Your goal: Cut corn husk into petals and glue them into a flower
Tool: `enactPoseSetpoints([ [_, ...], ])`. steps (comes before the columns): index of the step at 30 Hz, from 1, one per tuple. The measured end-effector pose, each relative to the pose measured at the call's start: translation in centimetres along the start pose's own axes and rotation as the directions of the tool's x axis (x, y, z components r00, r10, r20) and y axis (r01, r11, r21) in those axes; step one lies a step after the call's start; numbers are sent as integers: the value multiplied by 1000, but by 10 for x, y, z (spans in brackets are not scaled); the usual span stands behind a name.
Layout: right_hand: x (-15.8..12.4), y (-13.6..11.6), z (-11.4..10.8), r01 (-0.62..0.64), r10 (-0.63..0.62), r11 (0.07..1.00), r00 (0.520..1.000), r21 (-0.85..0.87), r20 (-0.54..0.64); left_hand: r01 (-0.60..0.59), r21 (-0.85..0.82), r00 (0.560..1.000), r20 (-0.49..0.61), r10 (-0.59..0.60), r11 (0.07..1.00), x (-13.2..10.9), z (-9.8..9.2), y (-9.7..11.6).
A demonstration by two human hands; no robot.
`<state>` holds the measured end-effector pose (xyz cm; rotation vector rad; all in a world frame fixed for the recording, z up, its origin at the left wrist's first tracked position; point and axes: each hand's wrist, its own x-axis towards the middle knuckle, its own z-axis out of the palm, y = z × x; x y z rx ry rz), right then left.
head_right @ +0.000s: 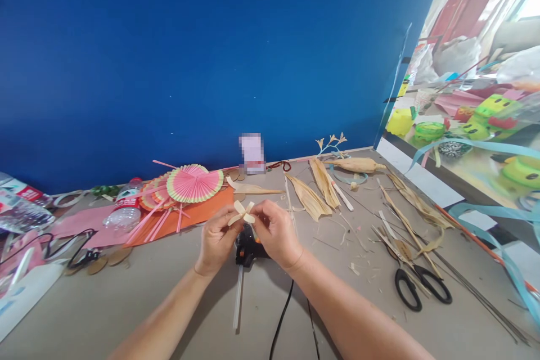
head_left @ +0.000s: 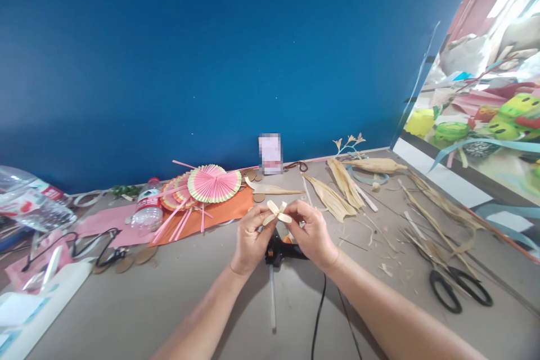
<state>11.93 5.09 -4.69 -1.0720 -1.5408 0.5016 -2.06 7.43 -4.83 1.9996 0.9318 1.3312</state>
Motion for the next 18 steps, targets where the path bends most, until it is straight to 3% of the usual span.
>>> enactPoseSetpoints([
  [13,-3,-4,4,-30,30,999,999,11,24,49,-59,998,-47,-52,997,-10,-1,-7],
  [18,-5,-4,6,-27,27,1000,999,2,26,-31,28,997,-67,33,999,-13,-4,-10],
])
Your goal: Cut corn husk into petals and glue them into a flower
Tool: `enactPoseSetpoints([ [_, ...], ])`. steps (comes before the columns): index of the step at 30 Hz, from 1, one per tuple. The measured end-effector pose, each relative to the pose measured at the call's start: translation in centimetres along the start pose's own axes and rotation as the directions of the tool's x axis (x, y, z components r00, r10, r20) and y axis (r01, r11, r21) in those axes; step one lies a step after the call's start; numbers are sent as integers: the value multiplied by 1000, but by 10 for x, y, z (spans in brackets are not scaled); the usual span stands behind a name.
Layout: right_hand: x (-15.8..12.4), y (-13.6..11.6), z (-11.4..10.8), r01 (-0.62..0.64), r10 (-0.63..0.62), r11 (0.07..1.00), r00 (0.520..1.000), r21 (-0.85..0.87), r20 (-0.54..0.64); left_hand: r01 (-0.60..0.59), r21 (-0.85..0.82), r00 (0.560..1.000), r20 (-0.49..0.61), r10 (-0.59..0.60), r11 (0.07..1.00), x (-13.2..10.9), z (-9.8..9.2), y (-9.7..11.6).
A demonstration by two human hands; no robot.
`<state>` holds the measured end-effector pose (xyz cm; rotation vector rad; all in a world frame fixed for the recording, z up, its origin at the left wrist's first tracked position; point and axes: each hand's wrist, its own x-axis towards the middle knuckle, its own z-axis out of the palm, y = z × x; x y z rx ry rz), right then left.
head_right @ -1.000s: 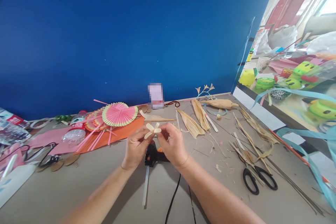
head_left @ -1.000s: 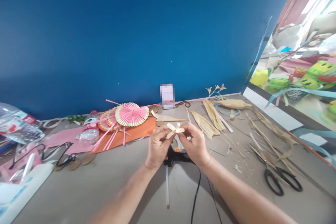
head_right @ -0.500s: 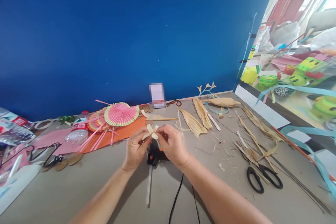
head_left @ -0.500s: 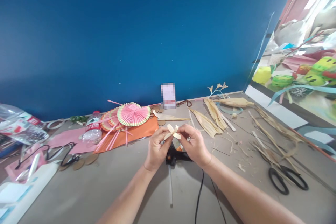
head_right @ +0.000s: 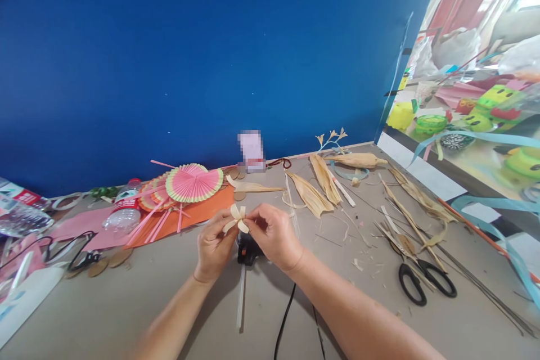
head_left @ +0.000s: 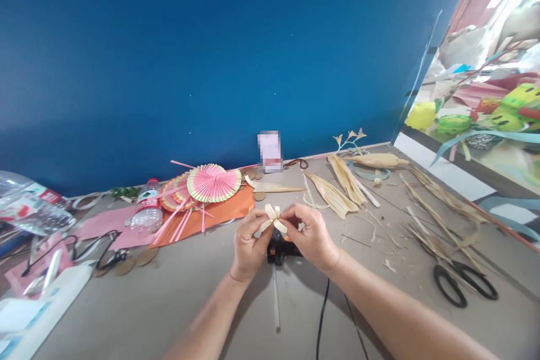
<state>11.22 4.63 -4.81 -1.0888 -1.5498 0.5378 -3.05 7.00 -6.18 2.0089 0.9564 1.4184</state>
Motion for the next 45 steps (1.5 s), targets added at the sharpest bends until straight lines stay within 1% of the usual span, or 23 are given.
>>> enactPoseSetpoints([
  [5,0,1,-1,-4,4,1000,999,13,33,-96,51,995,-25,97,994,-1,-2,-4],
  [7,3,1,-2,-67,64,995,997,72,47,-113,58,992,-42,116,992,-1,-3,-6],
  [9,6,-1,-4,-182,168,963,982,199,85,-131,46,990,-47,133,990,-1,-3,-8],
  [11,9,-2,-6,-327,278,869,944,371,179,-137,29,990,-37,138,990,-1,-3,-10],
  [13,12,-4,-8,-463,347,714,885,525,310,-129,28,991,-28,130,991,-1,-3,-10],
  [15,13,-6,-10,-566,373,549,825,615,426,-122,44,992,-11,122,992,-1,-3,-9],
  [16,13,-6,-11,-600,374,483,800,637,470,-127,53,992,3,127,991,-1,-3,-9],
  [18,13,-7,-12,-640,374,392,767,661,521,-145,71,989,34,143,987,-1,-3,-8],
  [19,13,-7,-12,-647,377,364,760,670,530,-157,78,987,47,154,984,-1,-3,-7],
  [21,13,-7,-13,-643,381,328,760,692,526,-172,80,984,60,168,982,-2,-3,-7],
  [24,14,-8,-14,-619,385,316,776,719,500,-155,57,987,59,152,986,-2,-2,-6],
  [30,16,-9,-14,-583,390,333,801,741,454,-28,-44,999,35,29,999,-1,-1,-4],
  [35,16,-5,-13,-585,394,311,796,749,459,19,-100,1000,25,-17,995,0,0,-4],
  [40,15,-2,-15,-594,394,306,791,744,469,83,-151,996,32,-79,985,-1,1,-5],
  [42,15,-3,-16,-596,396,319,790,737,467,95,-164,995,39,-90,982,-1,2,-6],
  [45,16,-6,-16,-591,384,379,800,712,460,102,-183,994,61,-92,978,0,1,-7],
])
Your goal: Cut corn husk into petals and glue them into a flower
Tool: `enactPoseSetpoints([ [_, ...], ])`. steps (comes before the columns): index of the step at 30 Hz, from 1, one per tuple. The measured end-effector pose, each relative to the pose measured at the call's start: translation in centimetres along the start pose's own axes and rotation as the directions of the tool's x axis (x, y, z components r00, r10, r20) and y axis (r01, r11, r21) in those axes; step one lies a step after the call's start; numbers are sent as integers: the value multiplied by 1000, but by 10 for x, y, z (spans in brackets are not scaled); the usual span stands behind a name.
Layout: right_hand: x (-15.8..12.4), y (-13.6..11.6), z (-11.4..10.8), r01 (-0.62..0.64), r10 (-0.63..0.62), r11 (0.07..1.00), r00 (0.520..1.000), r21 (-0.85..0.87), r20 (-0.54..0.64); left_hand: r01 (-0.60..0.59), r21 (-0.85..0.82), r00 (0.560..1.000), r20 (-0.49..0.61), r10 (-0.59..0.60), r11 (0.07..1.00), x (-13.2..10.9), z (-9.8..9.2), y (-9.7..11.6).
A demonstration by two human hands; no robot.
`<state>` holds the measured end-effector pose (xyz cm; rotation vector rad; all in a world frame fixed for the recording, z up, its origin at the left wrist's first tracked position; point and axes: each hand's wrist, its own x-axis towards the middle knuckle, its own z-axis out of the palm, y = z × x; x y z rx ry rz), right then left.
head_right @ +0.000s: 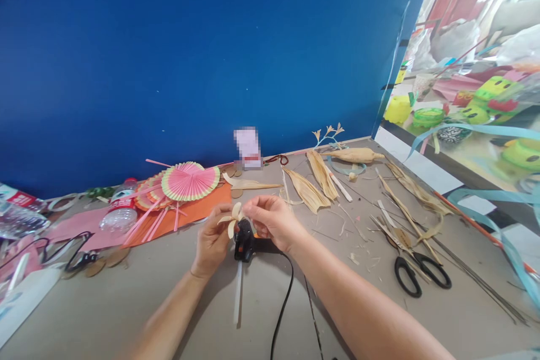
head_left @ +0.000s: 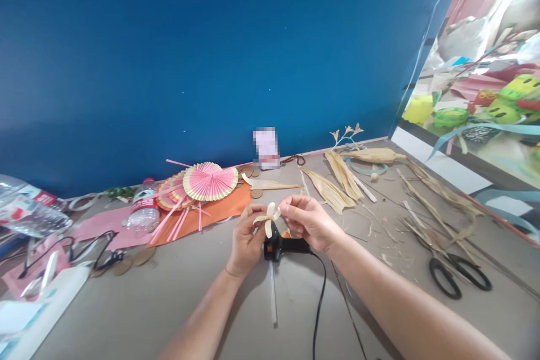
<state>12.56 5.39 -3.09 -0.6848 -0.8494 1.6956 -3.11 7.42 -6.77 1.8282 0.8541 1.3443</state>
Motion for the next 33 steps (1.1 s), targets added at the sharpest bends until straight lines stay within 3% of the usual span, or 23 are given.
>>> enactPoseSetpoints([
  [7,2,-1,-2,31,-32,980,999,-198,-2,126,-127,992,31,-123,984,1,0,3],
  [14,0,-2,-6,37,5,806,998,-590,69,201,-149,979,46,-196,968,2,0,3],
  [21,2,3,-9,34,-9,811,999,-584,46,140,-85,987,86,-132,987,4,-2,4],
  [27,4,0,-11,1,4,864,1000,-503,10,205,-224,969,-94,-230,953,3,0,-2],
  [33,9,9,-7,188,-267,833,960,-520,-82,231,-276,948,-150,-279,933,2,5,-3],
])
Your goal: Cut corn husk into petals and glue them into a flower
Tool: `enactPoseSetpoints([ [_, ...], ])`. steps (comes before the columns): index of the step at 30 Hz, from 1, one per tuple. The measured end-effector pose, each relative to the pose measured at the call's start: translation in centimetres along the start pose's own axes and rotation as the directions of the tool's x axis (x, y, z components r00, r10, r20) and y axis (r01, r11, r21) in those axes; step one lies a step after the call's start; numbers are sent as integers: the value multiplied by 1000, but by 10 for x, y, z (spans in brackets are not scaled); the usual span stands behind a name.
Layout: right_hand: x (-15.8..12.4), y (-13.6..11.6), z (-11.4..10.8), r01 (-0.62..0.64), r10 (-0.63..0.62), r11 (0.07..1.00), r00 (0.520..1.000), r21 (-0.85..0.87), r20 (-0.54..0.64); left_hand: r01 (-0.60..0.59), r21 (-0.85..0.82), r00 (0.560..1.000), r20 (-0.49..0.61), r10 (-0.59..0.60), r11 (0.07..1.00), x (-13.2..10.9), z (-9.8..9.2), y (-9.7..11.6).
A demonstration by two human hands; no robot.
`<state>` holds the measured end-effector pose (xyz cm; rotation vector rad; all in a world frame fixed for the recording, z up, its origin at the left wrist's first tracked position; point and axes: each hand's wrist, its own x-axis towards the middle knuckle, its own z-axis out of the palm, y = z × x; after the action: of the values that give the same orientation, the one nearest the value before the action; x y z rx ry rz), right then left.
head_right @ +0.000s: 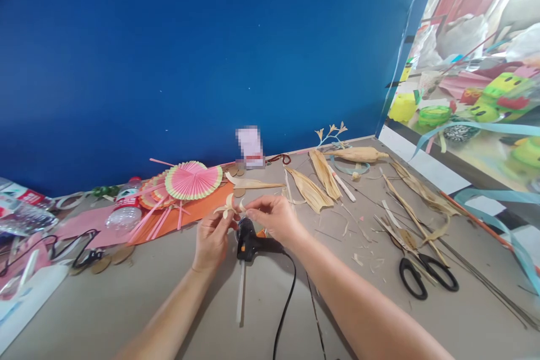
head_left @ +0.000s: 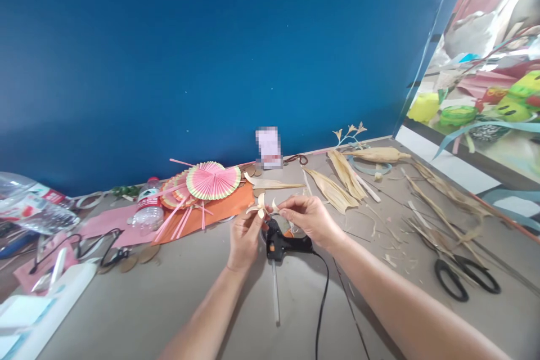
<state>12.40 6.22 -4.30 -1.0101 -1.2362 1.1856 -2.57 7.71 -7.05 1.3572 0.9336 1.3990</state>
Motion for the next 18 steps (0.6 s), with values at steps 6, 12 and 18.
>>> enactPoseSetpoints([
  [6,-3,11,8,107,-122,986,986,-125,-117,-7,85,999,33,4,996,-4,6,3],
  [12,-7,11,13,245,-285,926,953,-285,-105,-103,197,994,58,93,975,-4,4,6],
  [18,-9,9,13,257,-297,892,953,-373,-53,-215,300,976,98,194,929,-7,4,12],
])
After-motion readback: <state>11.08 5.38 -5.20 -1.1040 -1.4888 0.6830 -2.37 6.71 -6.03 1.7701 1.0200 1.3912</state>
